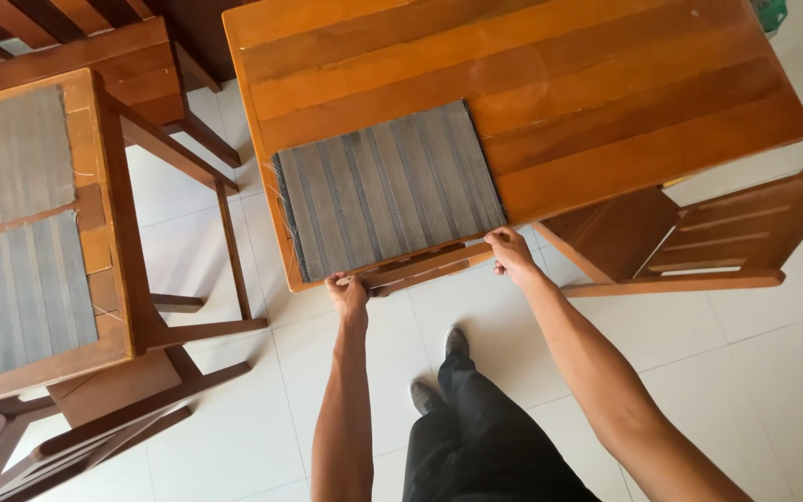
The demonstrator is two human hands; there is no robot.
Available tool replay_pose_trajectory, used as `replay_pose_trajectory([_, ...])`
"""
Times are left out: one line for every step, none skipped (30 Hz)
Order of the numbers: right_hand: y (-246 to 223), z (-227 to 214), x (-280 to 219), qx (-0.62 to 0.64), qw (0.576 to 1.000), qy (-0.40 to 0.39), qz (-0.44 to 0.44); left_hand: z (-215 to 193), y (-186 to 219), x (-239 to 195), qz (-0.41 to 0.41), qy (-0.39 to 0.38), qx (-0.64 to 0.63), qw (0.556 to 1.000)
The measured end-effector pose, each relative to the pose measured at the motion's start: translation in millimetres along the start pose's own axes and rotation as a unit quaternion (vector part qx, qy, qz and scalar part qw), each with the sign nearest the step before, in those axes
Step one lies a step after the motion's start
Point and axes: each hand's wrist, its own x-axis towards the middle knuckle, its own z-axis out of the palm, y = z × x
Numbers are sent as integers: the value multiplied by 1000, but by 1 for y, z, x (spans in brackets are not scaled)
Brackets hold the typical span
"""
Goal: Straightening placemats and pushing in chairs at a restaurant.
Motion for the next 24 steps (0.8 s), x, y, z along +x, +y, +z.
replay_pose_trajectory([-2, 0, 3, 0, 1000, 0, 0, 2, -1, 3, 0, 0, 0, 1000])
replay_pose_trajectory([-3, 1, 7, 3, 1000, -5, 3, 3, -1, 6, 16, 1, -7, 1000])
replay_pose_trajectory([-6, 1, 11, 6, 1000, -9, 4, 6, -1, 10, 32, 2, -15, 999])
replay_pose_trajectory([-8, 2, 12, 5, 1000, -10, 4, 6, 1, 13, 33, 3, -17, 999])
replay_pose_trajectory([-8, 3, 11, 4, 1000, -12, 7, 5, 3, 15, 19, -8, -14, 1000])
replay_pose_trajectory([-8, 3, 11, 3, 1000, -15, 10, 4, 3, 17, 5, -19, -11, 1000])
replay_pose_trajectory([-8, 4, 11, 1, 1000, -14, 13, 3, 4, 17, 3, -18, -11, 1000])
replay_pose_trajectory([-7, 4, 12, 5, 1000, -14, 20, 2, 5, 16, 0, -17, -13, 1000])
replay_pose_trajectory([-8, 5, 13, 10, 1000, -14, 24, 4, 8, 16, 0, -17, -15, 1000])
replay_pose_trajectory([-8, 5, 13, 9, 1000, -13, 24, 3, 5, 22, 0, -19, -15, 1000])
replay_pose_trajectory([-8, 5, 12, 11, 1000, -18, 19, 2, 2, 25, -1, -26, -34, 999])
replay_pose_trajectory([-8, 4, 10, 13, 1000, -22, 14, 0, -1, 28, -1, -32, -53, 998])
replay_pose_trajectory([-3, 2, 15, 13, 1000, -22, 14, 2, 1, 25, -1, -33, -54, 998])
replay_pose_trajectory([2, 0, 20, 9, 999, -34, -2, 4, 2, 20, 13, -1, -30, 999])
replay_pose_trajectory([7, -1, 25, 5, 999, -47, -17, 5, 4, 16, 26, 31, -6, 999])
replay_pose_trajectory([-2, -4, 9, 6, 999, -47, -17, 6, 11, -7, 27, 31, -6, 999])
replay_pose_trajectory([-12, -7, -5, -45, 997, -57, -17, 9, 19, -30, 73, 58, 91, 991])
replay_pose_trajectory([-21, -11, -21, -96, 993, -66, -16, 11, 27, -54, 119, 84, 186, 972])
replay_pose_trajectory([-26, -13, -31, -93, 993, -66, -17, 16, 21, -70, 122, 83, 188, 971])
replay_pose_trajectory([-31, -15, -42, -100, 994, -50, -20, 20, 14, -88, 113, 75, 142, 980])
replay_pose_trajectory([-36, -17, -53, -107, 993, -35, -25, 24, 8, -107, 105, 68, 96, 987])
replay_pose_trajectory([-36, -18, -61, -103, 994, -35, -28, 24, -3, -114, 110, 67, 97, 987])
replay_pose_trajectory([-37, -21, -69, -98, 994, -28, -41, 27, -15, -120, 118, 39, 106, 987])
replay_pose_trajectory([-37, -25, -77, -93, 994, -22, -54, 31, -28, -127, 126, 12, 115, 985])
